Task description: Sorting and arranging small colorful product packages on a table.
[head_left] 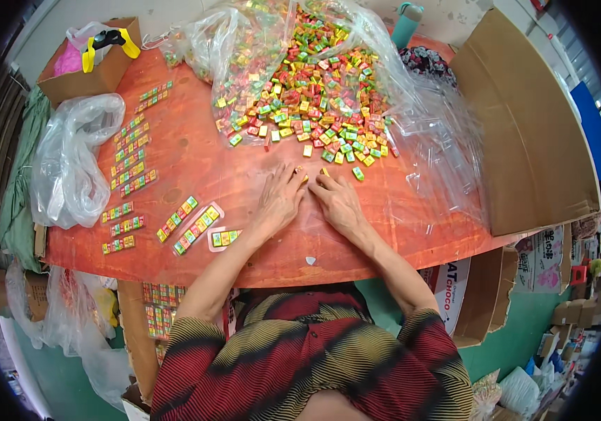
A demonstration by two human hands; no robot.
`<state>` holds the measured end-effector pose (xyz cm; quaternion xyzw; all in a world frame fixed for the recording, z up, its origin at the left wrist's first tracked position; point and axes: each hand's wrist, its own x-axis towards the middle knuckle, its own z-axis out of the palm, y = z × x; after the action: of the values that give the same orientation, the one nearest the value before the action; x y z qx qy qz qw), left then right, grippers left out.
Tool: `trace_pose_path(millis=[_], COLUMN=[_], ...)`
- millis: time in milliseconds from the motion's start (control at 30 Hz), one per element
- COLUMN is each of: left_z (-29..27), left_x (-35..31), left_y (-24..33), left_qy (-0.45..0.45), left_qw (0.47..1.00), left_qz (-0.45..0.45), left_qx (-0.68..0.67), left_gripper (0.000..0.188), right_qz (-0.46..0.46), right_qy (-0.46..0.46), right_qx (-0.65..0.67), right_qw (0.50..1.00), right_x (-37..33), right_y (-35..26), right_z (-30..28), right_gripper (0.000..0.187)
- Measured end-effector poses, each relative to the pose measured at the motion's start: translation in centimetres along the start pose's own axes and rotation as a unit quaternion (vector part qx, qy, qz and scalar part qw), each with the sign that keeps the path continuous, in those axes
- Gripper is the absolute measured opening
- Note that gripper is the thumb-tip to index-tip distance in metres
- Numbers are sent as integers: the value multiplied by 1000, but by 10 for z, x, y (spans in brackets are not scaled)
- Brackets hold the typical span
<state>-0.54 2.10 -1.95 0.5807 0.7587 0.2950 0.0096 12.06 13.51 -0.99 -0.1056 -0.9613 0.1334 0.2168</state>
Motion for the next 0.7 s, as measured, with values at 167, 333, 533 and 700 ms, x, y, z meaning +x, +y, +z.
trace_pose_path(millis=[167, 333, 533, 700], left_z=[-16, -25, -17, -25], left_x=[-16, -4, 8, 14], left_y=[2, 0, -9, -14], left_qy=[50, 15, -13, -27], left_qw=[995, 990, 998, 992], left_qz=[-64, -107, -64, -123], left_qx=[-64, -93, -15, -22], left_gripper=[41, 40, 23, 24], right_qz=[60, 74, 107, 126], right_qy=[55, 63, 48, 37], right_qx=[33, 52, -4, -62], right_qw=[996, 994, 993, 989], right_x=[-12, 10, 20, 19], right_y=[-5, -16, -30, -6], right_z=[-16, -10, 12, 21], right_gripper=[26, 21, 21, 13])
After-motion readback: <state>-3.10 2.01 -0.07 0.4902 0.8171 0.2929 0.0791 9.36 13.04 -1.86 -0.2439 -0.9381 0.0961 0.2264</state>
